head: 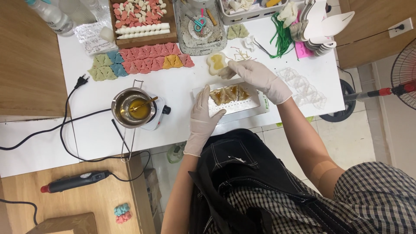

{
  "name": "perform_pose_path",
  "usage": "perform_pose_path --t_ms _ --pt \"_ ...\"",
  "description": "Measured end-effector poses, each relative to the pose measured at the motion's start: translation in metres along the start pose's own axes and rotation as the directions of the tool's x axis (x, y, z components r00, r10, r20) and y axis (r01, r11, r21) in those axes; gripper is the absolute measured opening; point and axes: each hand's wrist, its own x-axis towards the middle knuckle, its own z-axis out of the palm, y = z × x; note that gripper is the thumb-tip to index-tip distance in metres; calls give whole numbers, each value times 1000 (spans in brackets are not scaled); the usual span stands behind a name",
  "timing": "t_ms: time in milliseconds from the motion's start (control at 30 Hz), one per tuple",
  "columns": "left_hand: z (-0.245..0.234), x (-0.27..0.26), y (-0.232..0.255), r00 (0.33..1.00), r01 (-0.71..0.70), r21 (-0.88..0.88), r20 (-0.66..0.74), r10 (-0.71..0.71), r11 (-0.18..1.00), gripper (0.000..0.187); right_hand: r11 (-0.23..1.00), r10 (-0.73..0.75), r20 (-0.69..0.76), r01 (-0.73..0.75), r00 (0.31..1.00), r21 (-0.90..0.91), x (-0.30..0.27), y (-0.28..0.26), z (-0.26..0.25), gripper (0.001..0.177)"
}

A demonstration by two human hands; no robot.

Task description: Melt wax with a heat gun, pour colored wax into molds, and use a tool to clean or refine the candle surface.

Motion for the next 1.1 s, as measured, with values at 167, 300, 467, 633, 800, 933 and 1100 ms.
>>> perform_pose_path --t_ms 167,300,467,633,800,933,1100 --pt "-3 0 2 1000 -1 -25 7 1 1000 102 998 -58 -169 61 984 16 -22 -13 -11 53" --pt "-7 1 6 1000 16 -57 12 -15 998 101 987 -36 -274 77 961 139 -31 3 -13 51" --pt "-5 0 3 1000 -9 -34 -6 9 999 100 966 5 -334 81 942 244 -31 17 -2 47" --pt "-5 1 3 1000 7 -42 0 -7 999 101 959 71 -370 38 926 280 -25 27 2 45" --pt "-5 1 2 1000 4 -38 4 -4 999 100 942 31 -367 95 930 322 -14 56 -1 47" --pt "-4 0 1 1000 -4 -43 -18 4 999 100 931 50 -334 77 941 358 -4 74 1 50" --pt "1 -2 -4 1000 23 -67 -1 -23 997 102 918 97 -342 49 935 395 3 69 7 54"
